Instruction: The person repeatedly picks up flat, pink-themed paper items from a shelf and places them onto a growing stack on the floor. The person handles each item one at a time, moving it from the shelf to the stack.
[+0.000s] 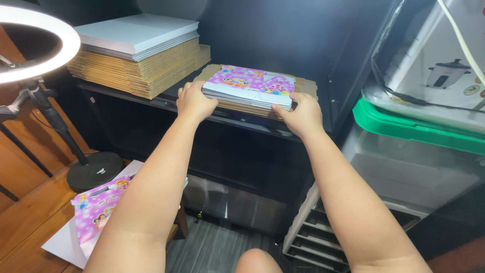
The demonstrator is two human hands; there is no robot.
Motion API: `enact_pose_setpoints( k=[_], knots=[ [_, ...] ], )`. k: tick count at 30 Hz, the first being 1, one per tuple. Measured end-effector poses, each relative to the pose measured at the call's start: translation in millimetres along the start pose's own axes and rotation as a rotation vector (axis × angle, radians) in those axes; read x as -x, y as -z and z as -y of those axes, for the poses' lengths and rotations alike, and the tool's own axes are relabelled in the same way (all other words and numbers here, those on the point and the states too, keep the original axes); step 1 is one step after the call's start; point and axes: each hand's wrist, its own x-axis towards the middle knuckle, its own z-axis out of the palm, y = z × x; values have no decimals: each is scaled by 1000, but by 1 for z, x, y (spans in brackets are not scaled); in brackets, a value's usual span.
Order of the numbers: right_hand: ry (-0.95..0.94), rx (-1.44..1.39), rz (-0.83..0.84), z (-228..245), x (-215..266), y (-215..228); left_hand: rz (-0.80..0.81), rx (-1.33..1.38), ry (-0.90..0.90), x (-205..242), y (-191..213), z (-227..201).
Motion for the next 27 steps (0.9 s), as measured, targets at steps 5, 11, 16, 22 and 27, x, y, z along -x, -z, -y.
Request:
enact_pose_setpoints(
  k=[5, 11, 16, 22, 27],
  knots=[
    [6, -41, -30, -5, -1, 2, 0, 60, 19, 3, 4, 3],
    [-37, -235, -42, 4, 20, 24, -17, 171, 19, 29, 18, 7],
    [-150, -401, -38, 9, 37, 38, -51, 490, 65, 68, 24, 1],
    [-321, -964, -19, -11, 38, 28, -82, 927, 187, 75, 21, 12],
    [-473, -1110, 66, -9, 41, 40, 51, 1108, 287, 63, 28, 4]
  ],
)
